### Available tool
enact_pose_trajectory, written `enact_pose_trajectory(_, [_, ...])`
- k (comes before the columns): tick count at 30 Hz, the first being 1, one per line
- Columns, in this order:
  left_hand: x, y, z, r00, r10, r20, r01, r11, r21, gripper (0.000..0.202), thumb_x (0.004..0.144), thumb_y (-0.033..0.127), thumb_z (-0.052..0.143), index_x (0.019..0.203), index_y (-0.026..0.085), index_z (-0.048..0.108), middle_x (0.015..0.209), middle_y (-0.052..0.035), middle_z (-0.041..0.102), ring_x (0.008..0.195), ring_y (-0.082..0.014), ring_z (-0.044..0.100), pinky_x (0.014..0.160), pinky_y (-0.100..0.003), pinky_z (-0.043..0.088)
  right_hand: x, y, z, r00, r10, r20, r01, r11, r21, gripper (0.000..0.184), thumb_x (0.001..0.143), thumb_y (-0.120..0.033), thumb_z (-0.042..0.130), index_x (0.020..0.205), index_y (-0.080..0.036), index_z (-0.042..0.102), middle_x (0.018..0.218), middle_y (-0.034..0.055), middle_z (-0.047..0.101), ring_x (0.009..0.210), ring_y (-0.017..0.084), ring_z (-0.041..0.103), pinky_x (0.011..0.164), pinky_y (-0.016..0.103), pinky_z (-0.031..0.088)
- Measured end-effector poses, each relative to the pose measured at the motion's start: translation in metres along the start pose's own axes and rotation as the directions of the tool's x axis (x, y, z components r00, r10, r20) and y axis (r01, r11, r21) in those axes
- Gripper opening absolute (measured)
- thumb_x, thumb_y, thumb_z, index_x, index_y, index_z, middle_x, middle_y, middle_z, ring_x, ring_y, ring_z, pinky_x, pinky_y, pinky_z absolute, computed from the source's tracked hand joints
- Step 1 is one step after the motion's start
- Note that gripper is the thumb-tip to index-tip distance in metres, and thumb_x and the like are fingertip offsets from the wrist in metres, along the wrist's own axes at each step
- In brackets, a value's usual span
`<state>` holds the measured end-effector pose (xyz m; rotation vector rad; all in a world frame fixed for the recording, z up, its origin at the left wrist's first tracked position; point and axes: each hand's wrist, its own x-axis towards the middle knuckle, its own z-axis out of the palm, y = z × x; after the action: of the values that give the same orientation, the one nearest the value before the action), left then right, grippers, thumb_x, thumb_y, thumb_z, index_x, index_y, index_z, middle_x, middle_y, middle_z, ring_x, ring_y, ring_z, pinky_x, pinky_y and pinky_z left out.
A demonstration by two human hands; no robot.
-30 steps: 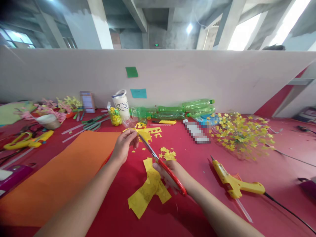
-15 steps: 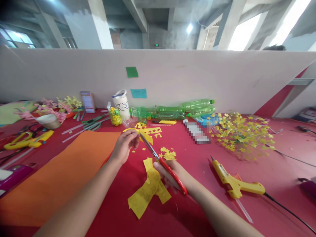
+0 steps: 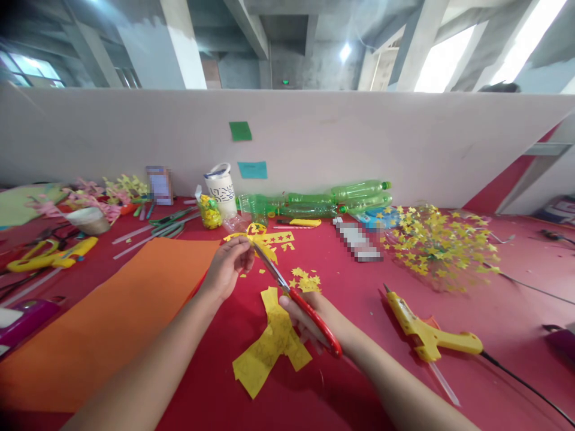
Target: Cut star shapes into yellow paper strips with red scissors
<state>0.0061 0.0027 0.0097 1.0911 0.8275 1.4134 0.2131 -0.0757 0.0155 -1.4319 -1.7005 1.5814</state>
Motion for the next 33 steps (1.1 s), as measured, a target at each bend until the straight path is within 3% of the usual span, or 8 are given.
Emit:
enact_pose_trajectory(3, [-0.0001,0.0001,-0.0004,1.0,0.001,0.0,-0.001,1.0,0.014,0.012,0.077,0.026,0.061,0.071,0.016,0.058,0.056,0.003,0.056,0.043,-0.0067,0.047,0.041,-0.018,0.033,0.001,-0.0006,-0.0003,1.0,0.016,-0.012,-0.016,1.0,-0.026,0.057,0.081,-0.072,0.044,0.064,-0.018,0.047,0.042,-0.0054,0.047,0.029,0.006,0.042,0.032,0.018,0.03])
enact_pose_trajectory(10, [0.0005,-0.0004,-0.0015,1.0,0.001,0.005,-0.002,0.999,0.032,0.012,0.077,0.027,0.061,0.07,0.016,0.058,0.056,0.003,0.056,0.044,-0.0069,0.048,0.041,-0.019,0.034,0.0014,0.001,0.0012,1.0,0.025,0.006,-0.026,0.999,0.03,0.055,0.082,-0.068,0.047,0.061,-0.018,0.044,0.035,-0.0083,0.04,0.027,0.007,0.04,0.039,0.021,0.039])
enact_pose_trajectory(23, [0.0011,-0.0005,-0.003,1.0,-0.012,-0.022,0.013,0.999,0.046,0.014,0.073,0.03,0.063,0.071,0.016,0.06,0.055,0.0028,0.056,0.043,-0.0071,0.047,0.041,-0.019,0.033,0.0012,0.0017,-0.0002,1.0,-0.011,0.015,0.01,1.0,0.017,0.052,0.084,-0.065,0.046,0.061,-0.019,0.045,0.035,-0.0085,0.038,0.028,0.007,0.04,0.035,0.02,0.033])
enact_pose_trajectory(33, [0.0029,0.0009,-0.007,1.0,0.012,-0.029,-0.007,0.99,0.143,0.017,0.074,0.033,0.064,0.07,0.018,0.06,0.058,0.0036,0.056,0.045,-0.0074,0.047,0.044,-0.02,0.034,0.0011,-0.0017,-0.0014,0.999,0.044,0.012,-0.045,0.999,0.031,0.052,0.083,-0.066,0.048,0.061,-0.019,0.045,0.034,-0.0093,0.036,0.028,0.006,0.039,0.035,0.02,0.036])
